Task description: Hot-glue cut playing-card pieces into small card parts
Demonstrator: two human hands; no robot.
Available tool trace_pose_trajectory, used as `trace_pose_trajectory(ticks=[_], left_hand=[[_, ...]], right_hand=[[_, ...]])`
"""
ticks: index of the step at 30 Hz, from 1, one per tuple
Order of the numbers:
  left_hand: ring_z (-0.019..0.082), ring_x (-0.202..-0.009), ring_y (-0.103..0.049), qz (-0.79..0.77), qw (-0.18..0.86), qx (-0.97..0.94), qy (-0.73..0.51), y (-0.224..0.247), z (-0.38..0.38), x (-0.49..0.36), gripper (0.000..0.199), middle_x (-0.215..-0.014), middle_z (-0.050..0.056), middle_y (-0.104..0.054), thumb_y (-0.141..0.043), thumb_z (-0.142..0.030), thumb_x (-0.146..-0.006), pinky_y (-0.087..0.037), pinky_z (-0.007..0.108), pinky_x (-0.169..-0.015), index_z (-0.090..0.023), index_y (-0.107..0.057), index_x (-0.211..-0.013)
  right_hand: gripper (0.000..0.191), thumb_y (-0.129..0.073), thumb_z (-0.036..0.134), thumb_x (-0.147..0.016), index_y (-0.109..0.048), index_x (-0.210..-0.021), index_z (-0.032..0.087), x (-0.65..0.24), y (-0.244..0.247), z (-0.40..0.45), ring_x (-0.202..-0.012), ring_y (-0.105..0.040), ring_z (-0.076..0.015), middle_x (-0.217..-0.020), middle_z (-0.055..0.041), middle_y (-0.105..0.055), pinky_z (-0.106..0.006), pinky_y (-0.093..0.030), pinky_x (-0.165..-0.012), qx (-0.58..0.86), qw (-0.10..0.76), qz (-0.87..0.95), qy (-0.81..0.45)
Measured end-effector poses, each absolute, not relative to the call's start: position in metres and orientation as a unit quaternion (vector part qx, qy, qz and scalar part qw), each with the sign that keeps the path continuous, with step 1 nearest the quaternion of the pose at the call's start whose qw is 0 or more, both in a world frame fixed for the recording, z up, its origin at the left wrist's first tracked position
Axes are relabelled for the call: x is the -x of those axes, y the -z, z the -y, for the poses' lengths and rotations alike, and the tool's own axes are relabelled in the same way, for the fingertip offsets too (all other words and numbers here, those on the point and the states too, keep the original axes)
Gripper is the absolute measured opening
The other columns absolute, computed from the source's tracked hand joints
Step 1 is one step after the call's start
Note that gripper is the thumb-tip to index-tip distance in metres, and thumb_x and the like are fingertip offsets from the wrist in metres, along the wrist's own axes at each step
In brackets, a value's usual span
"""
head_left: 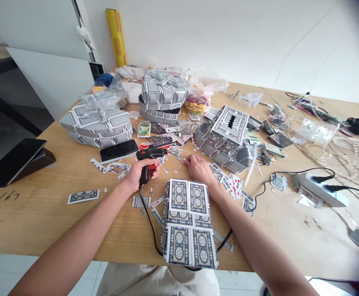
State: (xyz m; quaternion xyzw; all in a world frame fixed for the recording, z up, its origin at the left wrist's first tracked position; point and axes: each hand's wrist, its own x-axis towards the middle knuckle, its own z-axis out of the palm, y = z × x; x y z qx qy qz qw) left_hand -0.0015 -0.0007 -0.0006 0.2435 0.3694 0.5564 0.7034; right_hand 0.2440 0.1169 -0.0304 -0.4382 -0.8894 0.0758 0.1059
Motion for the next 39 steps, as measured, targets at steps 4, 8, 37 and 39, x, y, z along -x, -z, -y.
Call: trace_pose_trajectory(ticks=[4, 8, 37, 39], left_hand=[[0.012, -0.058, -0.051, -0.371, 0.702, -0.242, -0.558, -0.001, 0.001, 0.001, 0.029, -0.068, 0.001, -0.055, -0.083, -0.034, -0.076, -0.044, 0.024, -0.055, -0.015, -0.062, -0.070], [0.012, -0.057, -0.052, -0.372, 0.699, -0.240, -0.561, -0.001, 0.001, 0.001, 0.028, -0.068, 0.002, -0.056, -0.083, -0.033, -0.075, -0.044, 0.024, -0.055, -0.015, -0.063, -0.071], [0.012, -0.057, -0.050, -0.372, 0.694, -0.254, -0.562, 0.000, 0.000, 0.000, 0.030, -0.066, 0.002, -0.056, -0.083, -0.036, -0.075, -0.042, 0.025, -0.054, -0.015, -0.062, -0.068], [0.012, -0.057, -0.050, -0.373, 0.695, -0.253, -0.560, 0.000, 0.000, 0.001, 0.030, -0.067, 0.002, -0.056, -0.083, -0.036, -0.075, -0.042, 0.025, -0.054, -0.015, -0.063, -0.068]], right_hand=[[0.015, -0.056, 0.029, -0.113, -0.062, -0.103, 0.020, -0.246, 0.029, -0.115, -0.100, -0.073, -0.0285, -0.108, -0.0149, -0.078, -0.035, -0.051, -0.086, 0.439, 0.118, 0.887, -0.084], [0.016, -0.058, 0.032, -0.112, -0.063, -0.103, 0.020, -0.246, 0.028, -0.115, -0.095, -0.073, -0.0261, -0.106, -0.0121, -0.077, -0.033, -0.051, -0.083, 0.440, 0.121, 0.885, -0.089], [0.012, -0.050, 0.023, -0.114, -0.058, -0.107, 0.019, -0.242, 0.020, -0.112, -0.100, -0.072, -0.0289, -0.111, -0.0172, -0.076, -0.034, -0.048, -0.084, 0.449, 0.073, 0.886, -0.092], [0.013, -0.047, 0.024, -0.115, -0.056, -0.107, 0.020, -0.243, 0.023, -0.112, -0.097, -0.071, -0.0282, -0.108, -0.0160, -0.075, -0.034, -0.048, -0.082, 0.448, 0.092, 0.884, -0.095]])
